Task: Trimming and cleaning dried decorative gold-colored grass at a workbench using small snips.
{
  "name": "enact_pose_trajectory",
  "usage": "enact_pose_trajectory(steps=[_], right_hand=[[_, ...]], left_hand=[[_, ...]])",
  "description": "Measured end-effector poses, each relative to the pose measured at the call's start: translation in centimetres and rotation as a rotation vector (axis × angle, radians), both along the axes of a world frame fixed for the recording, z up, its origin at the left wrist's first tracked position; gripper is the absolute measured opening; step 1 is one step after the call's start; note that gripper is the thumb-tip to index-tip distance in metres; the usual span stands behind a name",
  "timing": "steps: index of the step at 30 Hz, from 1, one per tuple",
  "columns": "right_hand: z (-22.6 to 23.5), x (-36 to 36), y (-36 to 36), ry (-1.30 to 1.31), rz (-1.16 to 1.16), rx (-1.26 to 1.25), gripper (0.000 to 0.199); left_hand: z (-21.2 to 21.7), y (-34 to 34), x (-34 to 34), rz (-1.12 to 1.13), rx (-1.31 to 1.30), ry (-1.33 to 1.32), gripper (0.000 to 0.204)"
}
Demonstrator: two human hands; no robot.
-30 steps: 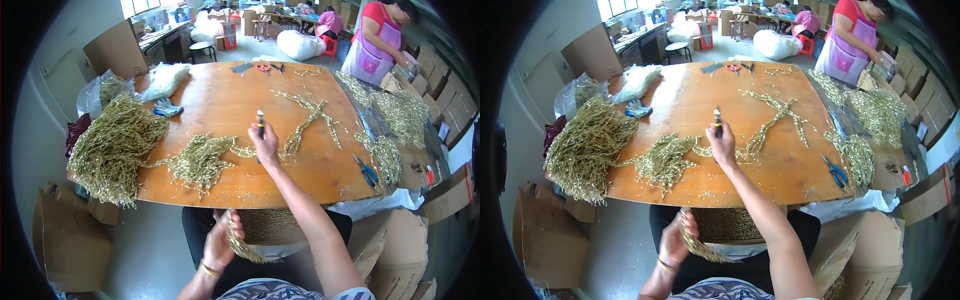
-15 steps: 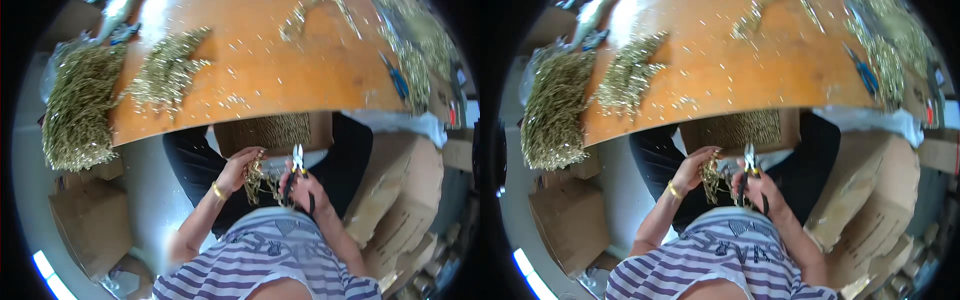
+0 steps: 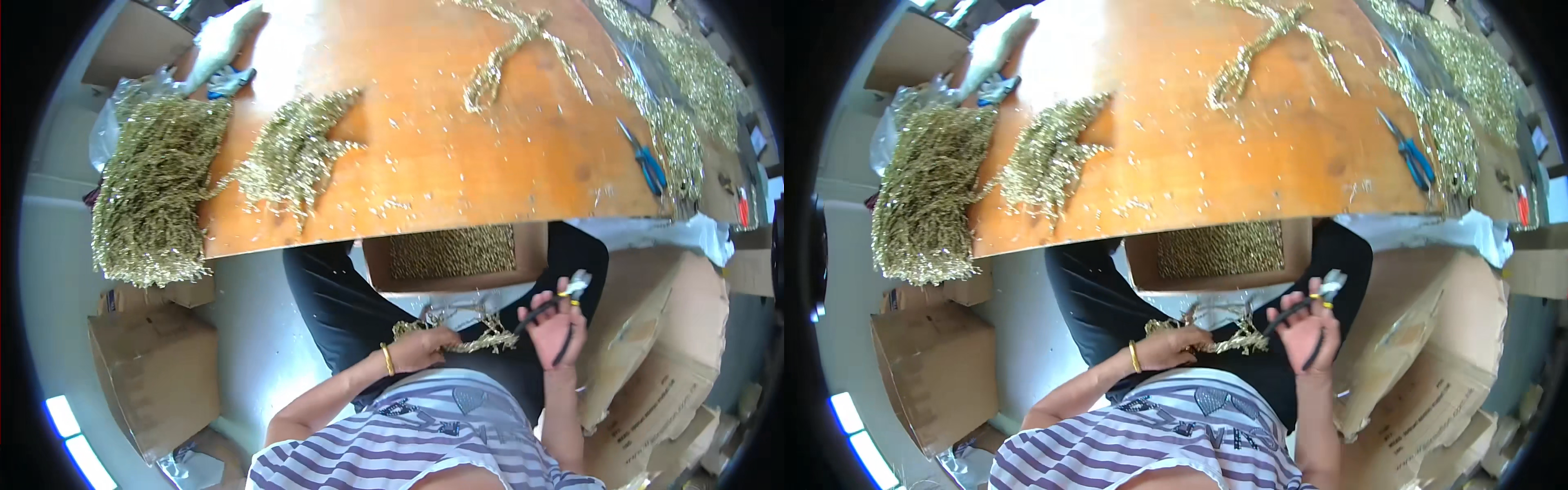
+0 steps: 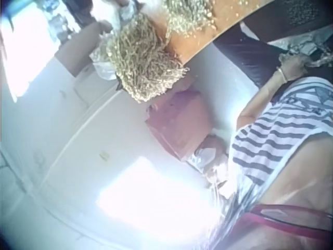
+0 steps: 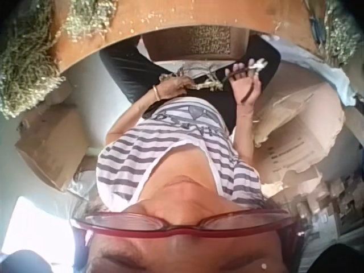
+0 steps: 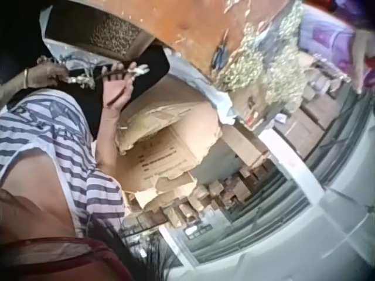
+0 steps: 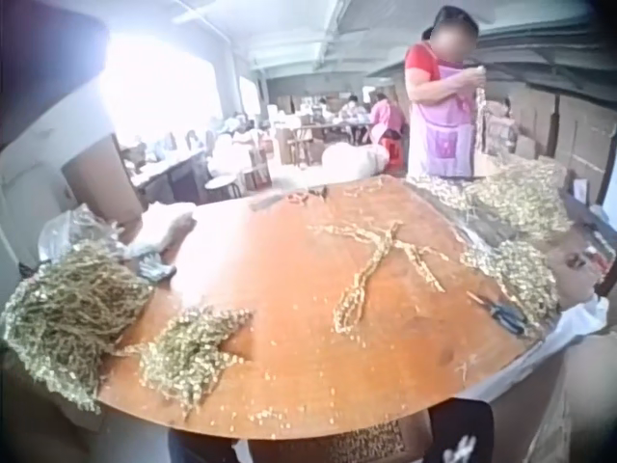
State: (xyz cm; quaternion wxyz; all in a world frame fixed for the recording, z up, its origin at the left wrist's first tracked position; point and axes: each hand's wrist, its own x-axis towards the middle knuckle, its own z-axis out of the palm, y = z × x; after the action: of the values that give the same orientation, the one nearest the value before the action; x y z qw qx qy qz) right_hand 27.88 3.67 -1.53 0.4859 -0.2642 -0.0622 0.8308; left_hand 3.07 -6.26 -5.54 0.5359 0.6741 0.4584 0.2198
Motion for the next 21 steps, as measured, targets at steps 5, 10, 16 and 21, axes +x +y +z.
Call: enact_pose_trajectory(steps=[5,10,16,21], right_hand=[[1.9,4.0,3.9,-0.016,-0.034,0.218,0.052],[4.1,2.8,3.3,-0.349,0.139,0.03,0.046],[2.2,-2.0,-1.5,-0.389,0.86,0.043,0.056],[1.4,-0.9,-4.0,-0.387,0.981,0.12,0.059]], left_hand=[[5.5,1.5,-1.9,0.266,0.091,-0.069,0.021],[17.9,7.5,-7.9,0.457,0.317,0.083,0.029],[18.7,12.6,-14.1,0.908,0.707,0.629,0.035],[16.1,8.7,-13.9,1.269,0.65,0.129,0.028]])
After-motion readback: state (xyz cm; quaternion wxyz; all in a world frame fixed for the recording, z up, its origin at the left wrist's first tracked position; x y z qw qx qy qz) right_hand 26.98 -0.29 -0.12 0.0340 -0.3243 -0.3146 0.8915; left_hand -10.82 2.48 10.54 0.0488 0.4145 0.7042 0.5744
